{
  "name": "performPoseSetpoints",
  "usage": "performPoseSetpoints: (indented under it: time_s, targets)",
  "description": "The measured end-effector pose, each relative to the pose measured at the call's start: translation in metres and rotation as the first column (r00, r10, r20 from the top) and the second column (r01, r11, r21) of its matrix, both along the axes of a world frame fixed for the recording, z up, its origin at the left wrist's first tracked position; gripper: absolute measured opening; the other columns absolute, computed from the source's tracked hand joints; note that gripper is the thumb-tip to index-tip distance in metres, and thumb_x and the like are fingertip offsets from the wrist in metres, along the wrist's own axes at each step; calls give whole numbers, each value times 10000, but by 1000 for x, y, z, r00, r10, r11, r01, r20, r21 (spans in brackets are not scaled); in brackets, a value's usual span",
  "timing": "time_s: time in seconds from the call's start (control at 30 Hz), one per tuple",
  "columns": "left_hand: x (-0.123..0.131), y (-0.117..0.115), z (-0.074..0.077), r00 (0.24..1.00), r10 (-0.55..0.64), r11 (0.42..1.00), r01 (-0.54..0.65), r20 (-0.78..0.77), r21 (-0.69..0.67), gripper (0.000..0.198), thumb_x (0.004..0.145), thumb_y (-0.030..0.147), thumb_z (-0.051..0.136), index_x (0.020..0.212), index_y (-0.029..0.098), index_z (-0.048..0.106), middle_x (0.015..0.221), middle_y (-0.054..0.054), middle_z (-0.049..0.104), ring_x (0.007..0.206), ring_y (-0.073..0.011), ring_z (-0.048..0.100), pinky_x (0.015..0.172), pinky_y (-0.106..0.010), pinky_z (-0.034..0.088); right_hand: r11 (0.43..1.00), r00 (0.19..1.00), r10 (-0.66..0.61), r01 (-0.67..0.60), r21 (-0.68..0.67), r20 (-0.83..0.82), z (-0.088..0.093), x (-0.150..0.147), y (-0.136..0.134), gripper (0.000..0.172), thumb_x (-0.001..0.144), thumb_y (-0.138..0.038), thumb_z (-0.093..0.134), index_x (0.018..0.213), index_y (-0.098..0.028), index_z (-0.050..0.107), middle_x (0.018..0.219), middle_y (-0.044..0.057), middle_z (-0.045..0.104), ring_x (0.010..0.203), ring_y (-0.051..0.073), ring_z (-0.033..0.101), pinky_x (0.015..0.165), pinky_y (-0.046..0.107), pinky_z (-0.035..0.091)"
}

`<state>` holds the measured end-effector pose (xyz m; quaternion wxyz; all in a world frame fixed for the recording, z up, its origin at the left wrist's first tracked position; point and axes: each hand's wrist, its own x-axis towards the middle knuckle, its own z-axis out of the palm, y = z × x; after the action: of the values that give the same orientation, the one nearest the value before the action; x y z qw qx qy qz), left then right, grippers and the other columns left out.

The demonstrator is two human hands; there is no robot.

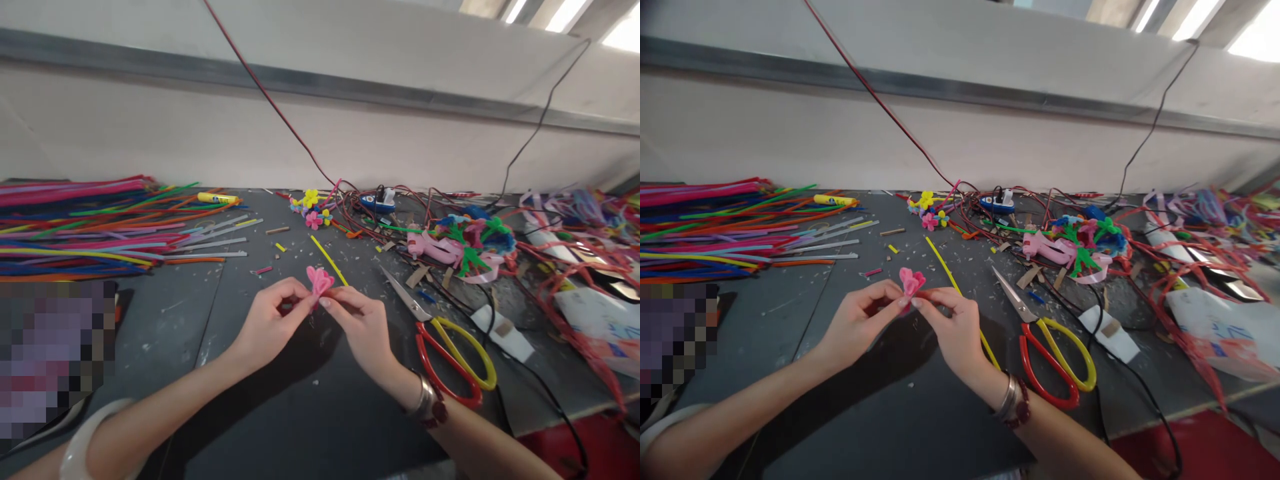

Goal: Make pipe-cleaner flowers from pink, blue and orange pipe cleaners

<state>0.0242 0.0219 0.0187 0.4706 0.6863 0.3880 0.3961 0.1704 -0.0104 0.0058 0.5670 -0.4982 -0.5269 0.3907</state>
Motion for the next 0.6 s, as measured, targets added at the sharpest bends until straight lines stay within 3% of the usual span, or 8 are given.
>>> performPoseSetpoints:
  time_s: [0.13,0.37,0.47,0.6]
  targets:
    - [3,-6,0,980,43,979,-2,-194,205,171,815,218,508,676,140,568,695,-16,526,614,-112,481,533,-225,360,999,997,-20,17,29,79,0,-2,-3,67,732,-224,630,739,-198,691,747,13,657,759,154,576,722,272,435]
    - [2,-8,-3,958,95,920,19,-270,392,166,816,164,481,674,142,563,675,-10,508,581,-103,467,527,-221,352,999,1000,8,-9,-34,-9,-2,-3,-2,111,741,-245,618,814,-207,692,800,27,657,798,172,576,749,293,441]
    - [2,-6,2,966,52,945,34,-253,325,160,816,187,496,697,144,594,709,-21,540,603,-109,488,538,-221,364,997,995,61,-65,-39,-80,-3,-3,0,114,759,-257,603,820,-219,692,816,27,643,812,168,566,783,299,431]
    - [2,0,9,990,-93,992,101,-103,73,170,806,215,532,676,146,617,720,-18,568,674,-118,516,615,-222,385,985,947,138,-162,-60,-290,-6,0,5,86,758,-263,609,742,-216,679,891,18,611,902,161,537,870,301,392]
